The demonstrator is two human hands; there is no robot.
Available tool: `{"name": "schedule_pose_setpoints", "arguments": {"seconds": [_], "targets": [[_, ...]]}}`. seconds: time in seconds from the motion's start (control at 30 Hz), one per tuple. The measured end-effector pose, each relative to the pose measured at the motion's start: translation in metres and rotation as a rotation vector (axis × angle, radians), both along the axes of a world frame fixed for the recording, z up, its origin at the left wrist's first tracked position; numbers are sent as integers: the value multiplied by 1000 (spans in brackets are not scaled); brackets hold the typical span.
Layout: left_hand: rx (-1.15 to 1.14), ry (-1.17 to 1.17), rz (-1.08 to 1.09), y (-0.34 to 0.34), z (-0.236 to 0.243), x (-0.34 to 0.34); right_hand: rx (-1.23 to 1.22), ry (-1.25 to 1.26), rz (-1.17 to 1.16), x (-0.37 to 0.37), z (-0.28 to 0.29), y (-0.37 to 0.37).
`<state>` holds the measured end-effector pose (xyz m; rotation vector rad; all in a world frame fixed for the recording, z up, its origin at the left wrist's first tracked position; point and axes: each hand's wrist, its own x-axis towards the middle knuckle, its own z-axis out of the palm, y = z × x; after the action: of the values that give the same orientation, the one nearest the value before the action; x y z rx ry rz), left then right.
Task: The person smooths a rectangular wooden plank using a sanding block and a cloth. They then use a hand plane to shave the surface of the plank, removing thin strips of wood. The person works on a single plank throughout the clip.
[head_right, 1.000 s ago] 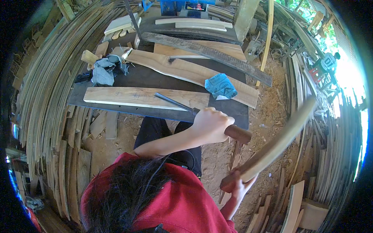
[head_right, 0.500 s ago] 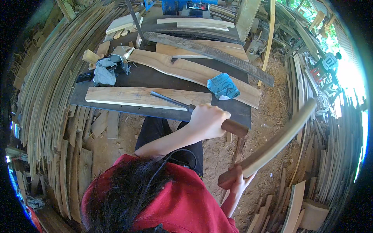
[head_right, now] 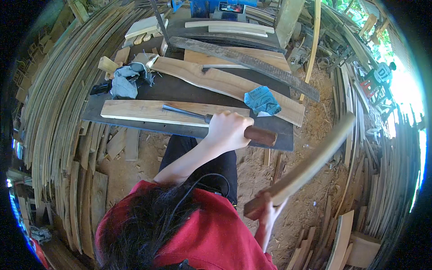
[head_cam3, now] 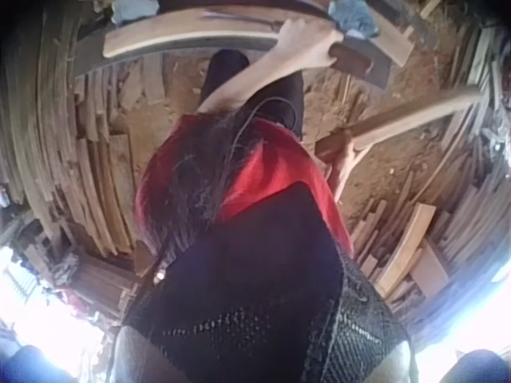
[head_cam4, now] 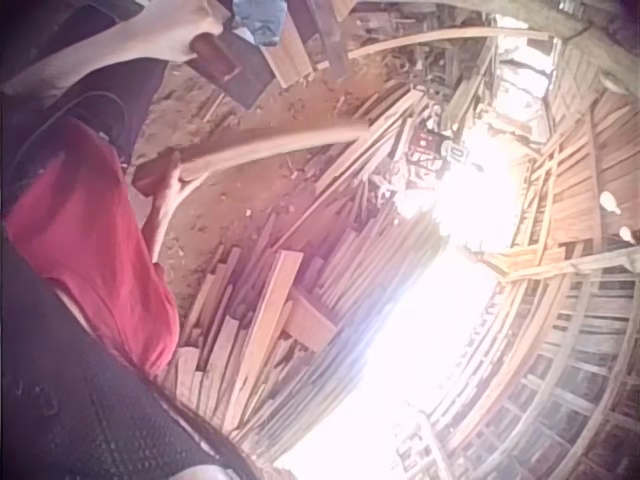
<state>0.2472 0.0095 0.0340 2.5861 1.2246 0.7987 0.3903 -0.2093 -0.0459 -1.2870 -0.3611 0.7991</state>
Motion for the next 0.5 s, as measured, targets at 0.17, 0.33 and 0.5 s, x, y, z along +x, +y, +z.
{"name": "schedule_pose_setpoints", "arguments": {"seconds": [0.17, 0.33, 0.5], "targets": [[35, -8, 64, 13, -3, -16, -51, -183, 387, -18, -7, 6], [46, 14, 109, 21, -4, -41, -8, -175, 174, -16, 4, 16], [23, 86, 102, 19, -2, -50, -177, -72, 288, -46, -18, 15]]}}
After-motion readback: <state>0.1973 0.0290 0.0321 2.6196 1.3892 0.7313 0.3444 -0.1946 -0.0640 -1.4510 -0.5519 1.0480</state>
